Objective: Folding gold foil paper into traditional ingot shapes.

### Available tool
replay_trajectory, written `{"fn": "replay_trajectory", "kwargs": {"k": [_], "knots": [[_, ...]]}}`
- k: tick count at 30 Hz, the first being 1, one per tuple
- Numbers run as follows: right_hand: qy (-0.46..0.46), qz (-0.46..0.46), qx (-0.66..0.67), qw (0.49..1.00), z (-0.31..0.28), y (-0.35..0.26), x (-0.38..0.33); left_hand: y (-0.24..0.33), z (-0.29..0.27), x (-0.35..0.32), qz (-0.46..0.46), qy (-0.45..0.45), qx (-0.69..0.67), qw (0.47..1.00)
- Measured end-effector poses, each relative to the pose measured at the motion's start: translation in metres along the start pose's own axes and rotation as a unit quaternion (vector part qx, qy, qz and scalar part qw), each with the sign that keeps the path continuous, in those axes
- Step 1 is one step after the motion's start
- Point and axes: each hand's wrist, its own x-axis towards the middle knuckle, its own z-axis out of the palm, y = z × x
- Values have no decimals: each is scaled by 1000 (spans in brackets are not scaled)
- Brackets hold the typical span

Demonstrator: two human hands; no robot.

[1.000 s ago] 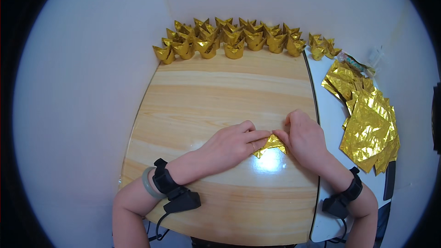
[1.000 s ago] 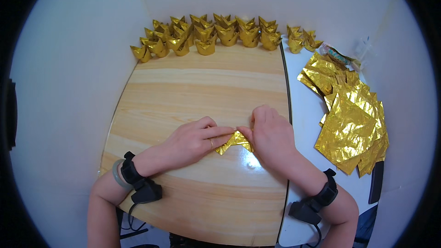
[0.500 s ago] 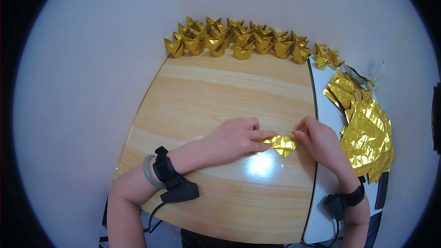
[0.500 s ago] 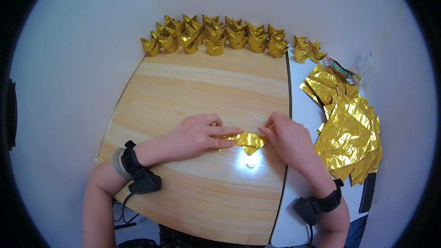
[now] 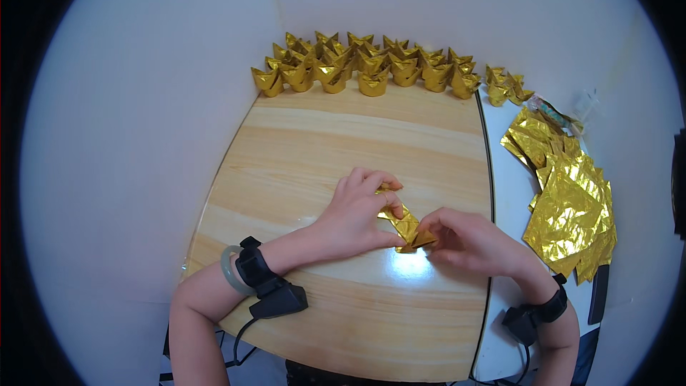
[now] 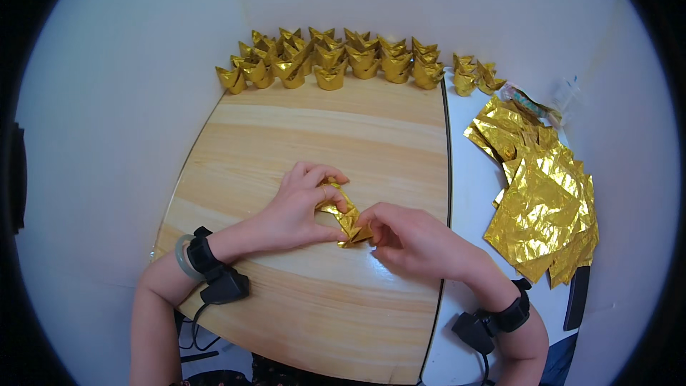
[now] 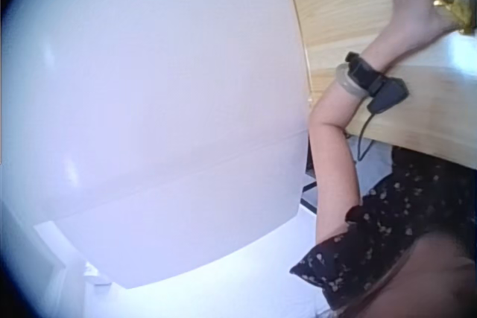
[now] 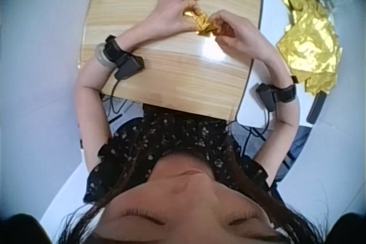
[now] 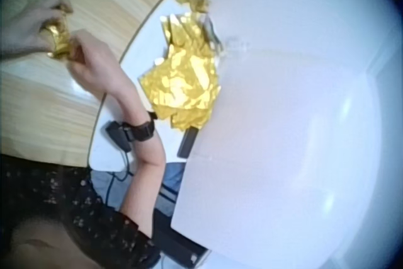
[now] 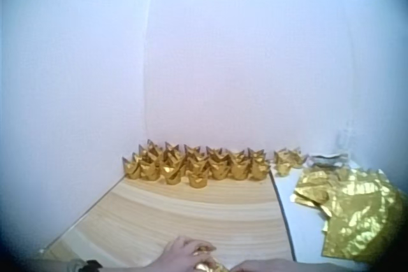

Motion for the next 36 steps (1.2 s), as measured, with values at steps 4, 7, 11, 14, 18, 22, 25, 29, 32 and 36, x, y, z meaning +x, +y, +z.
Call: {"fn": "replay_trajectory", "kwargs": {"k": [4,7,11,14,18,22,25,29,32,36], "knots": [[81,-198,-111,970,8,15,9,0,-2,-2,-11,-20,-8,1000],[61,-185,-98,976,8,17,10,3,-7,-1,-23,-53,-15,998],[41,-163,-77,983,7,19,12,3,-8,-4,-21,-71,-20,997],[56,-128,-93,986,11,14,18,2,-10,-3,-17,-80,-23,996],[92,37,-28,995,21,5,22,-1,-10,-3,-11,-83,-30,996],[133,36,-26,990,24,7,23,0,-11,-2,-12,-85,-30,996],[133,50,-17,990,24,7,24,0,-10,-1,-16,-87,-25,996],[138,67,-24,988,27,6,26,-4,2,3,-53,-25,-25,998],[139,59,-28,988,29,6,25,0,4,8,-75,14,-42,996],[135,59,-4,989,29,4,25,-3,7,9,-59,55,-34,996]]}}
